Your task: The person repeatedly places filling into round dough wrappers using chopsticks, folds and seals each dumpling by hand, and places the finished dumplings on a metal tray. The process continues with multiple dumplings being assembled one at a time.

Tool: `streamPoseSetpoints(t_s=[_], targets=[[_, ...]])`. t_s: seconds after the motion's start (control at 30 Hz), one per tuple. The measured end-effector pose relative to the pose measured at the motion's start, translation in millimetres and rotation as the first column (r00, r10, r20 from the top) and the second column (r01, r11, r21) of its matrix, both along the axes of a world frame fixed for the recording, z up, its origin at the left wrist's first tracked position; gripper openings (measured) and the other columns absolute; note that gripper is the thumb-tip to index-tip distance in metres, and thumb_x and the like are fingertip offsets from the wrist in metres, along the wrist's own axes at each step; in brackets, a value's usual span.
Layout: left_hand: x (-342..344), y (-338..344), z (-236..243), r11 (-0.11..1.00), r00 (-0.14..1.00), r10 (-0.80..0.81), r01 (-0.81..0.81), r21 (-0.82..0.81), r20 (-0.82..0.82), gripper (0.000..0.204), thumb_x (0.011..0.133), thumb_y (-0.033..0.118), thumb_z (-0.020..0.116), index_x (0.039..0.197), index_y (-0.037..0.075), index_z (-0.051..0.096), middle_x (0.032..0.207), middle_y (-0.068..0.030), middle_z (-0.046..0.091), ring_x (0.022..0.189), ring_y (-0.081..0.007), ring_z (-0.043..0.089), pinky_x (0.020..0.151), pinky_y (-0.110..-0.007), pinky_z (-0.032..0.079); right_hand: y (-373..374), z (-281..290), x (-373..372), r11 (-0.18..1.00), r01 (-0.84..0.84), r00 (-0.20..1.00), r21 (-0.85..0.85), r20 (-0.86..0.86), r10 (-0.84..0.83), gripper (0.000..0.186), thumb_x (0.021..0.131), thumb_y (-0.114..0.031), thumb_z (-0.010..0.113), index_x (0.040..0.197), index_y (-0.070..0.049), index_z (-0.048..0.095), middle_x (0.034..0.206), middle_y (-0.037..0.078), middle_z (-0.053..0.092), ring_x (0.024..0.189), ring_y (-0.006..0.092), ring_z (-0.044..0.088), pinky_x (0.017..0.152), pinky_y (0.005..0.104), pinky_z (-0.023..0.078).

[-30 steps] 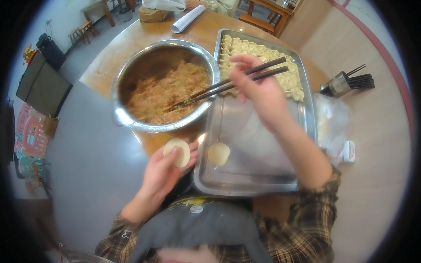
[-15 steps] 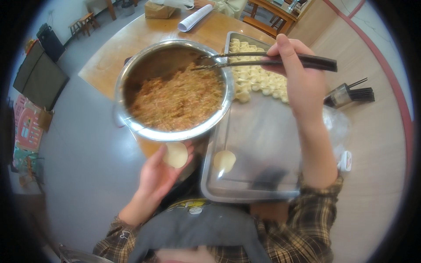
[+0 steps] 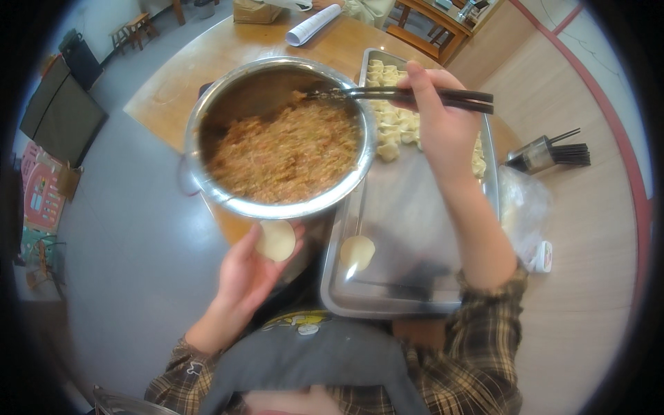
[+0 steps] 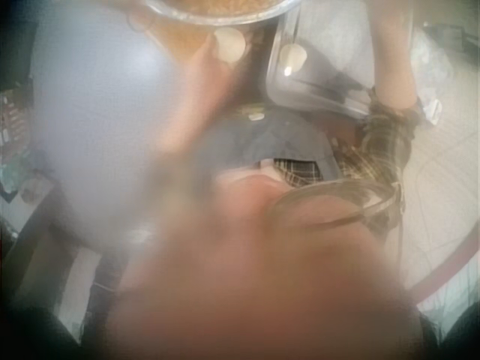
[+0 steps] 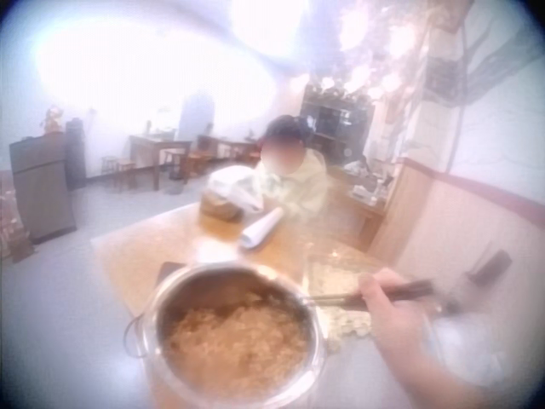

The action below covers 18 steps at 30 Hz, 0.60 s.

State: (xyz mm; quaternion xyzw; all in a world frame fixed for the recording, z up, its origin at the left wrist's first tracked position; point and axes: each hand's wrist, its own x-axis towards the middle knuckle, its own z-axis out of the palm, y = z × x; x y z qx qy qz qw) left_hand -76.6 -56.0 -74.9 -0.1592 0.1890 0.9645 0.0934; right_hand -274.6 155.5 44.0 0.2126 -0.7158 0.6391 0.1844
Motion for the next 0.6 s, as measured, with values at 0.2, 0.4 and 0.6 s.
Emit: streamPoseSetpoints(t_s=[0.2, 0.4, 0.6], targets=[[2, -3, 10, 0.999, 1.000, -0.009, 0.009, 0.041, -0.011, 0.051, 0.105, 0.026, 0.040, 0.144, -0.005, 0.032, 0.143, -0.0278, 0.043, 0.135, -0.0393, 0.042, 0.114, -0.050, 0.037, 17, -3, -18, 0.945, -0.003, 0.979, -0.328, 0.190, 0.069, 0.030, 0.097, -0.025, 0.063, 0.086, 0.002, 0.065, 0.080, 0.007, 0.063, 0.075, 0.0184, 0.065, 0.073, 0.0344, 0.063], [9, -3, 21, 0.996, 0.998, -0.033, 0.037, 0.080, -0.050, 0.049, 0.105, 0.024, 0.036, 0.142, -0.008, 0.033, 0.144, -0.0271, 0.043, 0.135, -0.0386, 0.043, 0.114, -0.050, 0.036, 64, 5, 28, 0.885, -0.119, 0.894, -0.451, 0.340, 0.293, 0.030, 0.101, -0.027, 0.057, 0.083, -0.004, 0.060, 0.080, 0.005, 0.060, 0.073, 0.0161, 0.060, 0.062, 0.0297, 0.054], [15, 4, 38, 0.952, 0.982, -0.179, 0.187, 0.240, -0.057, 0.054, 0.105, 0.028, 0.035, 0.144, -0.009, 0.029, 0.149, -0.0266, 0.036, 0.139, -0.0368, 0.037, 0.117, -0.050, 0.030, 90, -10, 90, 0.883, -0.089, 0.849, -0.461, 0.428, 0.309, 0.035, 0.104, -0.028, 0.050, 0.076, -0.006, 0.051, 0.072, 0.003, 0.046, 0.062, 0.0154, 0.044, 0.051, 0.0286, 0.038]])
